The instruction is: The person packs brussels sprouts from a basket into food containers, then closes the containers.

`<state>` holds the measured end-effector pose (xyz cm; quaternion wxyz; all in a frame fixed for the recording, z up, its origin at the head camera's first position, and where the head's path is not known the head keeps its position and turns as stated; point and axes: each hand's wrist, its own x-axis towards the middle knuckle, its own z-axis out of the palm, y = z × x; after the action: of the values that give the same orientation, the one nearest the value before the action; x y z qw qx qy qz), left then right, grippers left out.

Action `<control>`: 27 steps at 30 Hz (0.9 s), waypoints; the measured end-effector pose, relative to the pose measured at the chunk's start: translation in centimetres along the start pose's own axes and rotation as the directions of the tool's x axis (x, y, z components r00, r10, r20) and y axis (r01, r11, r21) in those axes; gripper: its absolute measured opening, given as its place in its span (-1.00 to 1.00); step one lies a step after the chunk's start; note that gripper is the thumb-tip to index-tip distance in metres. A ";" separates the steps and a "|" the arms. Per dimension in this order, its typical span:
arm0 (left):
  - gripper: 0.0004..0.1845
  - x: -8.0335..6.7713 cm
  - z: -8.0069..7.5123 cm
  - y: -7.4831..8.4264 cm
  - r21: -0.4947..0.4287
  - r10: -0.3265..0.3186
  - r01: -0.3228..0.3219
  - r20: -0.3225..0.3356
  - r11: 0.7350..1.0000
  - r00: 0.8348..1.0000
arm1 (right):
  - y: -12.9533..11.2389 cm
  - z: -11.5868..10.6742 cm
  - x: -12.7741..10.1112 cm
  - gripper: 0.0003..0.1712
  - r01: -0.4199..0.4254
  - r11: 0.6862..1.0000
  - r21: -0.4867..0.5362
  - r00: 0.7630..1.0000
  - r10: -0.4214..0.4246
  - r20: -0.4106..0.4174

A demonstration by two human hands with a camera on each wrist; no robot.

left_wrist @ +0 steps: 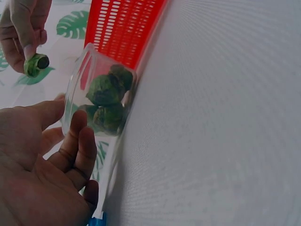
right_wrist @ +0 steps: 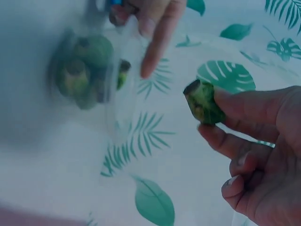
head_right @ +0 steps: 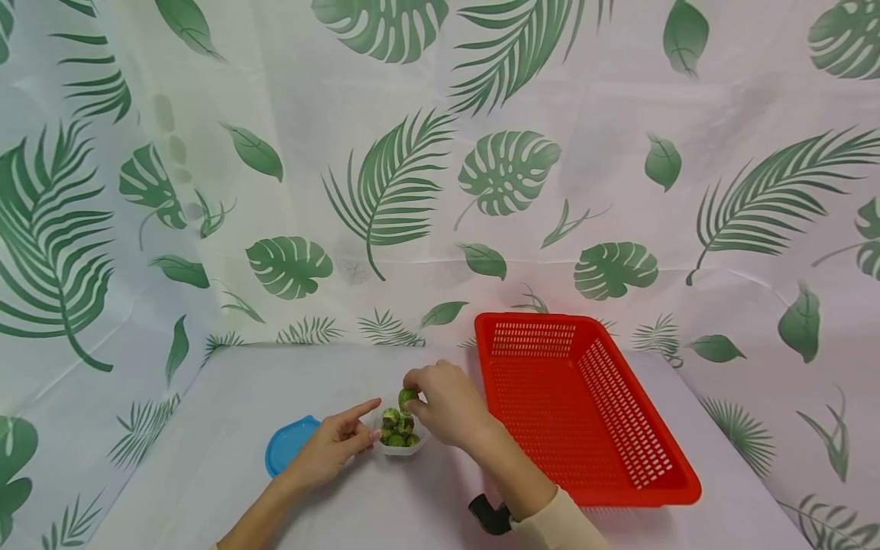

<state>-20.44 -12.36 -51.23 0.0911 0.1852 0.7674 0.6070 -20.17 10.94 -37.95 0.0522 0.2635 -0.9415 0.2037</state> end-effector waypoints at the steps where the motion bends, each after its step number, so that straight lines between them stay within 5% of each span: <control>1: -0.32 0.0 0.0 0.0 0.000 0.003 -0.003 0.001 1.000 1.000 | -0.1 0.3 -0.1 -0.82 -0.004 1.000 0.002 1.000 0.004 -0.014; 27: -0.31 -0.1 0.0 0.1 0.010 -0.002 0.002 -0.001 1.000 1.000 | 0.1 6.2 -0.8 -0.78 -0.084 0.991 -0.108 0.976 0.060 -0.209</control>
<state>-20.36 -12.35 -51.15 0.0901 0.1846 0.7706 0.6032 -19.52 8.87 -43.79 0.1567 0.2030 -0.9503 0.1764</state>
